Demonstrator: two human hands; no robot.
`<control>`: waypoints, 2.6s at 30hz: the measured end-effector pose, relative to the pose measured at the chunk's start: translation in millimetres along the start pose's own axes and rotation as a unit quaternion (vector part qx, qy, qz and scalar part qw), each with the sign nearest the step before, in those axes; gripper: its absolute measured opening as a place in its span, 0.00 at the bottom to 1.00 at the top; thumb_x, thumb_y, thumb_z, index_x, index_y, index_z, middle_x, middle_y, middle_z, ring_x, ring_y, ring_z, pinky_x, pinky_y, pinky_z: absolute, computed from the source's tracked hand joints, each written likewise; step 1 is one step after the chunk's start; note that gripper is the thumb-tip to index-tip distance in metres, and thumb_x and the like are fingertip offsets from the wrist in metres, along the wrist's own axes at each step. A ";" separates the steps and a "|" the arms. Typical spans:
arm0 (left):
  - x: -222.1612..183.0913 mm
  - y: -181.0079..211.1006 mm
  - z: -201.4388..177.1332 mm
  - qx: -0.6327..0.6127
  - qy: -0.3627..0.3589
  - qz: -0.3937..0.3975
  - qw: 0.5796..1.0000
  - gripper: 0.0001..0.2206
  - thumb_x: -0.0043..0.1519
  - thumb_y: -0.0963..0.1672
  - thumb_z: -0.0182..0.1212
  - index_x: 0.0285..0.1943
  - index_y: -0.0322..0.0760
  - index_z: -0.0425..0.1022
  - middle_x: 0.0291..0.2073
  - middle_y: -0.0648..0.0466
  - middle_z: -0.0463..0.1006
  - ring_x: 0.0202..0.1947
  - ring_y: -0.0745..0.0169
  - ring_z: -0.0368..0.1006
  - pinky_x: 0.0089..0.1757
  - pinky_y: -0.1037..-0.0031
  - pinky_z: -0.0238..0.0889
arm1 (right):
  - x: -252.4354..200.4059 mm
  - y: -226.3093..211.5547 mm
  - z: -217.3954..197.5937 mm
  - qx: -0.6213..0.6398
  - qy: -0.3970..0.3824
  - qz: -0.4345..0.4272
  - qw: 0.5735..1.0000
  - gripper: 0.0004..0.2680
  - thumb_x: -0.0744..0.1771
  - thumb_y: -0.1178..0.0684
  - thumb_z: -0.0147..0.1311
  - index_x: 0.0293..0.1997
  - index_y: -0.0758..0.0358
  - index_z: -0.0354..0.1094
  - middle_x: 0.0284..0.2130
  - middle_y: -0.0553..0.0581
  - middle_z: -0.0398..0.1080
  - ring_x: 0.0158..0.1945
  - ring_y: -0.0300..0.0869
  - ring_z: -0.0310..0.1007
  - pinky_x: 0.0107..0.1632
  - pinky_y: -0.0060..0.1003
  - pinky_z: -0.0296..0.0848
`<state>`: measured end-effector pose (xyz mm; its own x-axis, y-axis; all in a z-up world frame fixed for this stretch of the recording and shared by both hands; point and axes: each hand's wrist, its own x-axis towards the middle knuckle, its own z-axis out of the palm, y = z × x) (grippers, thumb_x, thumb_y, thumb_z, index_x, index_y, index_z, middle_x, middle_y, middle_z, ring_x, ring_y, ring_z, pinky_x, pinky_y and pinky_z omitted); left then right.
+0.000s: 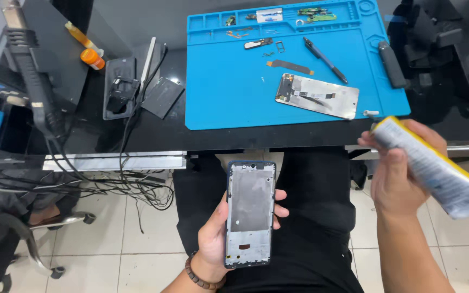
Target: The person applies adhesive around the edges of a smartphone frame, then aligns and presses the display assembly into place. They then insert the battery and connect its ribbon cable.
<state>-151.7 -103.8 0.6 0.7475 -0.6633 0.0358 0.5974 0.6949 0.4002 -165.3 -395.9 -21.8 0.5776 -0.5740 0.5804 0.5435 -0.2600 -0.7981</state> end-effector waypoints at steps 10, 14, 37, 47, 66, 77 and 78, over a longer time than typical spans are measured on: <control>-13.3 4.6 23.3 0.060 -0.044 -0.023 0.997 0.38 0.65 0.52 0.62 0.76 0.27 0.45 0.66 0.14 0.57 0.62 0.22 0.65 0.59 0.39 0.64 | -37.1 -67.1 53.3 0.125 -0.205 0.069 0.968 0.16 0.68 0.44 0.60 0.58 0.57 0.66 0.50 0.65 0.69 0.51 0.56 0.80 0.57 0.49 0.88; -13.6 8.2 29.0 0.068 -0.055 -0.030 0.996 0.42 0.64 0.53 0.65 0.77 0.27 0.43 0.66 0.17 0.57 0.64 0.22 0.63 0.60 0.34 0.61 | -40.7 -65.3 58.3 0.119 -0.204 0.068 0.969 0.15 0.69 0.42 0.59 0.58 0.54 0.67 0.47 0.62 0.71 0.52 0.53 0.79 0.52 0.44 0.88; -18.5 8.3 29.8 0.060 -0.071 -0.031 0.995 0.41 0.65 0.52 0.63 0.78 0.28 0.42 0.67 0.20 0.58 0.65 0.25 0.63 0.63 0.34 0.59 | -41.4 -68.6 57.4 0.070 -0.217 0.058 0.972 0.15 0.67 0.41 0.60 0.55 0.56 0.68 0.48 0.59 0.71 0.50 0.51 0.82 0.53 0.40 0.87; -19.3 7.8 28.5 0.064 -0.072 -0.028 0.995 0.41 0.65 0.52 0.64 0.78 0.28 0.42 0.67 0.19 0.57 0.65 0.24 0.63 0.62 0.33 0.59 | -40.9 -69.0 59.3 0.010 -0.202 0.016 0.979 0.14 0.68 0.41 0.56 0.54 0.55 0.68 0.45 0.57 0.76 0.50 0.46 0.81 0.51 0.34 0.82; -20.5 6.2 28.6 0.073 -0.071 -0.015 0.995 0.40 0.66 0.52 0.64 0.78 0.29 0.42 0.67 0.19 0.57 0.64 0.23 0.63 0.62 0.33 0.60 | -48.0 -62.3 58.2 0.016 -0.165 0.013 0.986 0.13 0.68 0.41 0.57 0.53 0.56 0.69 0.46 0.57 0.76 0.52 0.42 0.76 0.51 0.30 0.79; -5.4 10.4 30.2 0.223 0.026 0.070 0.972 0.14 0.71 0.41 0.50 0.61 0.32 0.53 0.61 0.24 0.67 0.49 0.26 0.76 0.51 0.42 0.74 | -41.4 -67.8 74.2 -0.001 -0.208 -0.007 0.978 0.12 0.68 0.45 0.57 0.54 0.57 0.68 0.47 0.61 0.74 0.50 0.45 0.79 0.49 0.34 0.87; -3.8 10.7 30.4 0.258 0.050 0.087 0.961 0.10 0.71 0.41 0.51 0.56 0.33 0.56 0.61 0.28 0.70 0.45 0.28 0.79 0.47 0.49 0.77 | -42.1 -68.7 76.1 -0.006 -0.209 -0.013 0.978 0.12 0.68 0.46 0.57 0.54 0.58 0.68 0.46 0.61 0.74 0.50 0.46 0.80 0.48 0.34 0.87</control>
<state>-156.9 -102.2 32.5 0.8625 -0.5019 0.0645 0.2575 0.5451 0.7978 -180.6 -294.9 20.9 0.7638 -0.2004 0.6136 0.5553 -0.2806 -0.7829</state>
